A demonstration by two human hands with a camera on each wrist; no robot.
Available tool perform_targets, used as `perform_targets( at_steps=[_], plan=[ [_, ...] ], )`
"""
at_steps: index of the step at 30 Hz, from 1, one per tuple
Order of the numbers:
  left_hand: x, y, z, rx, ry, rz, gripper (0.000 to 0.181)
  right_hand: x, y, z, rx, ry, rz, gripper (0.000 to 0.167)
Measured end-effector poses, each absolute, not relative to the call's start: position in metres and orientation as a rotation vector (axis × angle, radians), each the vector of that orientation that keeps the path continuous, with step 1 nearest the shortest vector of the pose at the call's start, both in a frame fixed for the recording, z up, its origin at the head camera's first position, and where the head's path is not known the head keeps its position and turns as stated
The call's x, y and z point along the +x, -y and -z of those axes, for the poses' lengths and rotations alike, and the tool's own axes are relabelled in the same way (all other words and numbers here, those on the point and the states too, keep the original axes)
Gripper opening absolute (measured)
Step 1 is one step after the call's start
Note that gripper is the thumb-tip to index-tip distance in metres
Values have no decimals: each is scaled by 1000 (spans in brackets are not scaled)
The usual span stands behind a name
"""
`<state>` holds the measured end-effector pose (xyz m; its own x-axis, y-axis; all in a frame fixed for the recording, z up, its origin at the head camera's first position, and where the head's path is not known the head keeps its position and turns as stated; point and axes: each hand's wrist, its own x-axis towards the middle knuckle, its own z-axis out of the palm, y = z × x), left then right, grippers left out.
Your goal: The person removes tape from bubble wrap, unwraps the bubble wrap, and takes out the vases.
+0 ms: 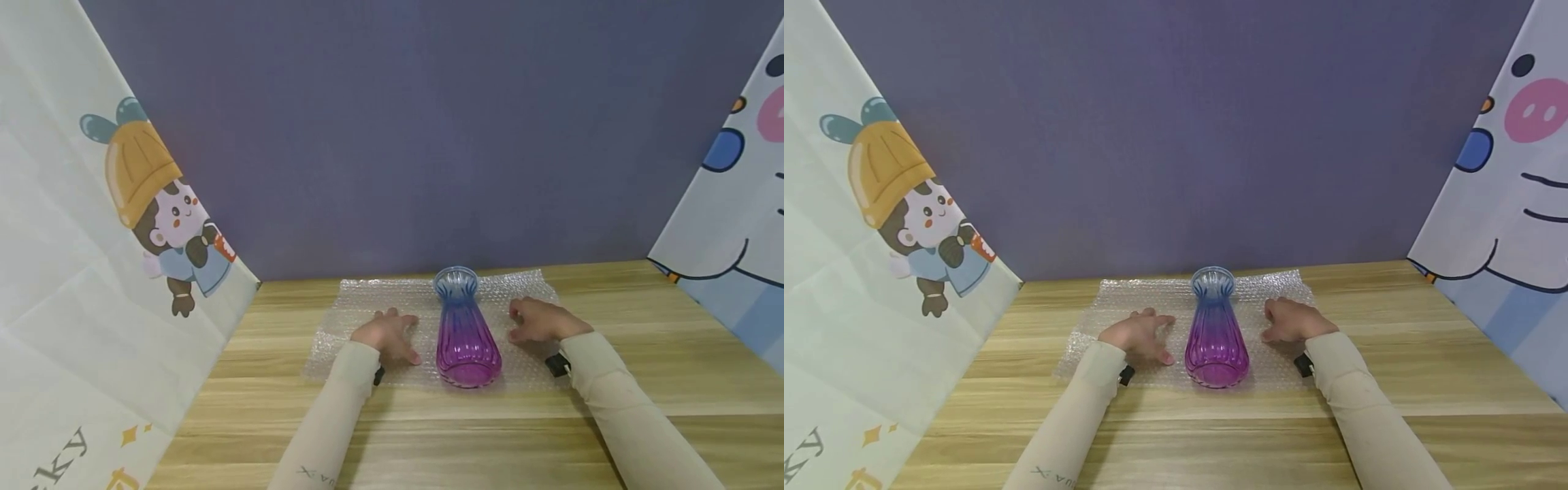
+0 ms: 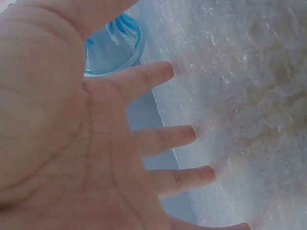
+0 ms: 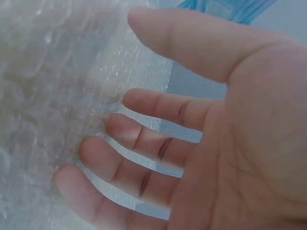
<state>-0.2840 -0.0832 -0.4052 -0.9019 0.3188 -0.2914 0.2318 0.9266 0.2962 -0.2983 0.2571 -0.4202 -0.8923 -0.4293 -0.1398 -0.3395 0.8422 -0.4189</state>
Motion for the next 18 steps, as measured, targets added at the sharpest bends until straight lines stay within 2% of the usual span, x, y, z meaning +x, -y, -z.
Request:
perform_targets(
  at_steps=[7, 12, 18],
  plan=[
    [-285, 84, 406, 406, -2745, -365, 92, -302, -254, 422, -589, -2937, 676, 38],
    [-286, 84, 407, 399, -2743, -363, 92, -306, -243, 420, -469, -2965, 894, 53],
    [-285, 84, 406, 390, -2742, -367, 91, -299, -225, 411, -338, -2589, 1305, 70]
  ],
)
